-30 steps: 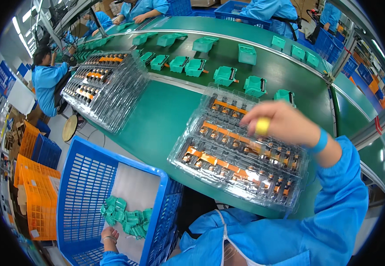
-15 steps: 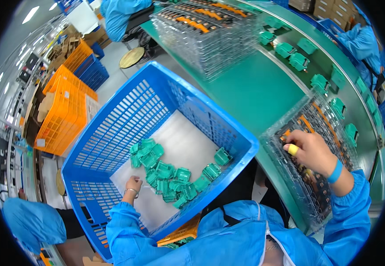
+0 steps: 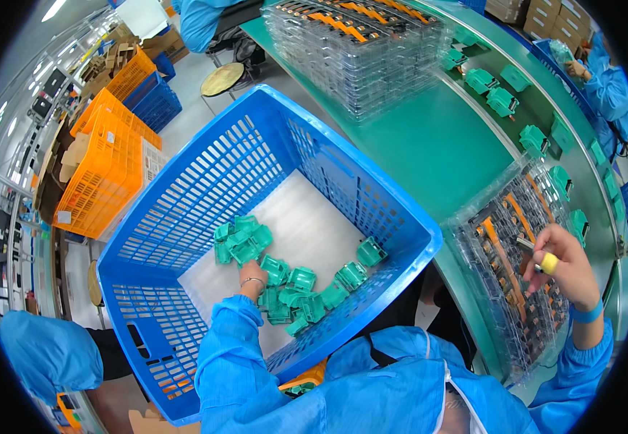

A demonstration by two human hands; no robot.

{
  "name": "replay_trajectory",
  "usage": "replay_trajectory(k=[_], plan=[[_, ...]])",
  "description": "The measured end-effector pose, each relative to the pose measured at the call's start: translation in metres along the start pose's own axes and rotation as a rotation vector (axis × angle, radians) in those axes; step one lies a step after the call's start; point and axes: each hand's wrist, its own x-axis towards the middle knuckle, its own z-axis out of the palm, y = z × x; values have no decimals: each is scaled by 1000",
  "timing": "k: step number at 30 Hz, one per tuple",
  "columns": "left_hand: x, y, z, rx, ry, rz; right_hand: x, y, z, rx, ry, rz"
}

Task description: The person assembles electronic components into green plastic cases by hand, taking components from a plastic tray and a blue bin and inserting them into the cases.

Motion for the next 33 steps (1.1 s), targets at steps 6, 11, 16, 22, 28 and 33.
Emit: replay_trajectory(k=[6,11,16,22,28,33], plan=[[0,-16,-15,-131,57,-50,-18,15,-9,404,33,-170],[-2,-6,-79,-1072,315,57,-17,22,-2,652,-15,-201],[-95,140,-198,-1674,-109,309,-10,55,-18,593,209,-289],[-184,258,-232,-1669,-915,344,-13,48,-9,790,120,-254],[-238,330,-226,-1539,-1204,503,-18,69,-23,714,303,-476],[-270,352,-215,-1476,-1063,605,-35,62,-18,593,299,-617]])
